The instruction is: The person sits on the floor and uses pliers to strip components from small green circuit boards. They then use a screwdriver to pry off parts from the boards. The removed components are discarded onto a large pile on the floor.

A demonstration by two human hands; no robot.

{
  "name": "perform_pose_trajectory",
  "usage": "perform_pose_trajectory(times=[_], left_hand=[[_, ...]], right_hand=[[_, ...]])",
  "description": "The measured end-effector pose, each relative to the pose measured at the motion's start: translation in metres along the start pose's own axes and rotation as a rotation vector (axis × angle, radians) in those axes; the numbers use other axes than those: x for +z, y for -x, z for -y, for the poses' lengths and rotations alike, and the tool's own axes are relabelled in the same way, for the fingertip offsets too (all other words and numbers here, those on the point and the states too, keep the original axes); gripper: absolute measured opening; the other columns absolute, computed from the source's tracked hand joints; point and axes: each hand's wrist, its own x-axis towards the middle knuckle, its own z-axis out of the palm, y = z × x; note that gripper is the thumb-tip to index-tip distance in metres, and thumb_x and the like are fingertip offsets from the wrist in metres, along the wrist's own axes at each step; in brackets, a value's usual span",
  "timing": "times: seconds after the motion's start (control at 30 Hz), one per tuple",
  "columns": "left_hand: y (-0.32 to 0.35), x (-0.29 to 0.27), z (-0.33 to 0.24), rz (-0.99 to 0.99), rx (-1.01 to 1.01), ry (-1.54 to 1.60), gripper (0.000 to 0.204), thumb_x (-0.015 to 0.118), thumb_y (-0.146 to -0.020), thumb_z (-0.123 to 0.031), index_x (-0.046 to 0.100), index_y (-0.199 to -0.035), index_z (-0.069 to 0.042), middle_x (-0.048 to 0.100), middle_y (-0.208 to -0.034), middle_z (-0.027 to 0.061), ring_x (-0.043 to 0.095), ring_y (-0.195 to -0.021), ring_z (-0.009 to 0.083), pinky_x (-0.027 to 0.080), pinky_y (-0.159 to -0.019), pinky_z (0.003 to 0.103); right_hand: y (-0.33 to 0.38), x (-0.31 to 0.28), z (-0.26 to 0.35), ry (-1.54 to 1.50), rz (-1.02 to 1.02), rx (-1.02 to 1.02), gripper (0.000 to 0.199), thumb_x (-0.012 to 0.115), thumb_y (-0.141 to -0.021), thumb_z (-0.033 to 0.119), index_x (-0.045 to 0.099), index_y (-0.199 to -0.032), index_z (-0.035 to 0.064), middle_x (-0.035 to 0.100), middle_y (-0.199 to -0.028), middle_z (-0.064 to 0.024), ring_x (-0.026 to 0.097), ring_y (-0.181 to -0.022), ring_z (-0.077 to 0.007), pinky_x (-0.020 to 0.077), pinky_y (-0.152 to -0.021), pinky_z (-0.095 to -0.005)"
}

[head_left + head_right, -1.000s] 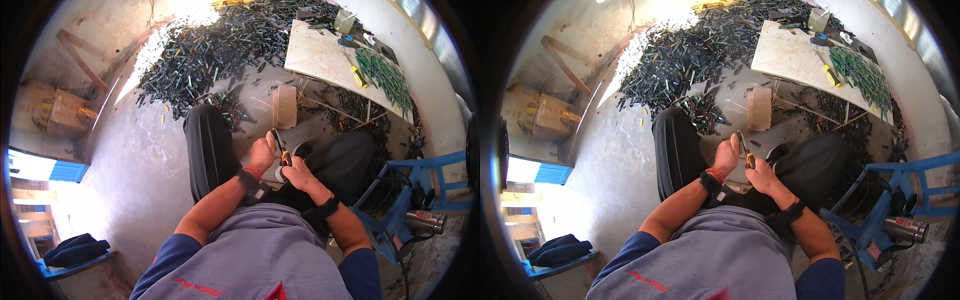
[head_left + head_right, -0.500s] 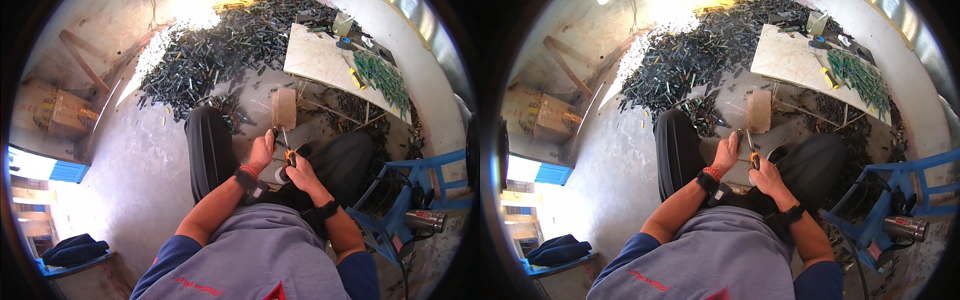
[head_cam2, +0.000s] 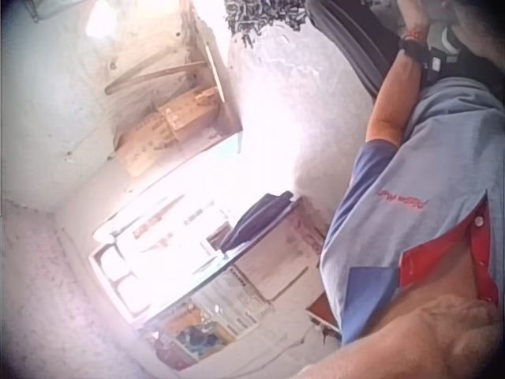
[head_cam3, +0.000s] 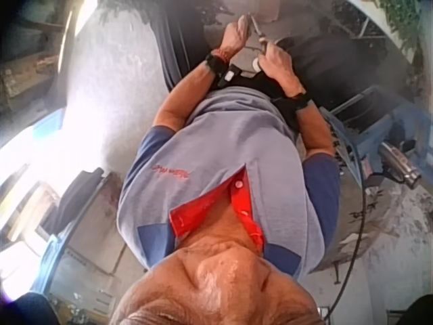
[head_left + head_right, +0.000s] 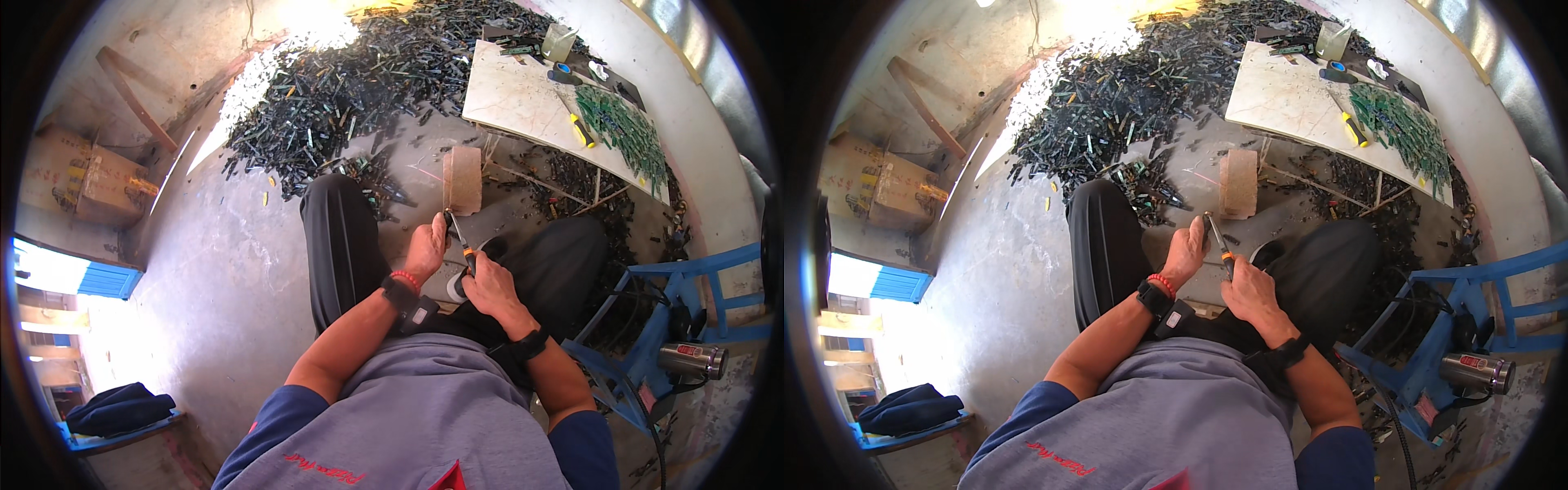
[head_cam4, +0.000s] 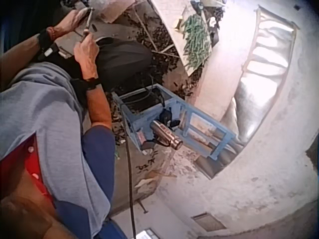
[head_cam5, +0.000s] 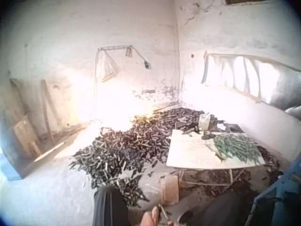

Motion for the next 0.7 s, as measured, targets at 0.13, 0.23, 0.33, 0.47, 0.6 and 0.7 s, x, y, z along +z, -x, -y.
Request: perform_pose_trajectory(times=[0.13,0.23,0.33,0.47,0.6,0.7], left_hand=[[0.002,-0.001,-0.005,-0.008,-0.013,-0.033,0.069,0.031,-0.104,-0.047,0.048,-0.06,0.003,0.043,-0.052,0.0107,0.04,-0.05,0.0224,0.037,-0.054,0.042],[0.002,-0.001,-0.005,-0.033,-0.005,-0.087,0.069,0.031,-0.104,-0.047,0.05,-0.061,0.004,0.045,-0.053,0.0144,0.044,-0.051,0.0279,0.039,-0.056,0.044],[0.002,0.0,-0.005,-0.063,0.017,-0.161,0.068,0.032,-0.103,-0.047,0.053,-0.063,0.004,0.05,-0.055,0.0194,0.05,-0.054,0.0371,0.041,-0.059,0.046],[0.003,0.002,-0.004,-0.11,0.004,-0.312,0.065,0.034,-0.103,-0.044,0.06,-0.068,0.004,0.057,-0.064,0.0269,0.058,-0.067,0.0473,0.045,-0.065,0.051],[0.006,0.004,-0.012,-0.127,0.006,-0.446,0.062,0.034,-0.102,-0.042,0.065,-0.073,0.003,0.061,-0.073,0.0298,0.06,-0.076,0.0495,0.047,-0.071,0.055],[0.004,0.005,-0.007,-0.124,-0.009,-0.494,0.062,0.033,-0.102,-0.042,0.065,-0.074,0.003,0.062,-0.074,0.0293,0.06,-0.076,0.0494,0.048,-0.072,0.055]], right_hand=[[-0.002,0.004,-0.004,-0.003,0.005,-0.001,0.029,0.056,-0.08,0.018,0.051,-0.098,-0.0045,0.064,-0.084,-0.0273,0.063,-0.083,-0.0462,0.0491,-0.075,-0.0526],[-0.003,0.005,-0.005,-0.084,0.059,0.026,0.029,0.055,-0.079,0.018,0.051,-0.097,-0.0046,0.064,-0.083,-0.0278,0.062,-0.085,-0.0473,0.0487,-0.076,-0.0527],[-0.007,0.006,-0.01,-0.254,0.13,-0.008,0.03,0.053,-0.079,0.019,0.051,-0.097,-0.0048,0.064,-0.085,-0.0292,0.061,-0.088,-0.048,0.0482,-0.078,-0.0527],[-0.009,0.003,-0.004,-0.199,0.17,0.054,0.03,0.053,-0.078,0.017,0.052,-0.098,-0.0051,0.064,-0.088,-0.0301,0.061,-0.09,-0.0475,0.0485,-0.079,-0.0514],[-0.004,0.001,0.006,0.03,0.101,0.09,0.032,0.056,-0.077,0.017,0.053,-0.099,-0.0063,0.065,-0.089,-0.0294,0.063,-0.09,-0.0458,0.0495,-0.081,-0.0507],[-0.004,0.003,0.005,0.127,0.074,0.076,0.033,0.058,-0.077,0.017,0.054,-0.099,-0.0071,0.066,-0.09,-0.0291,0.065,-0.089,-0.0447,0.0497,-0.082,-0.051]])
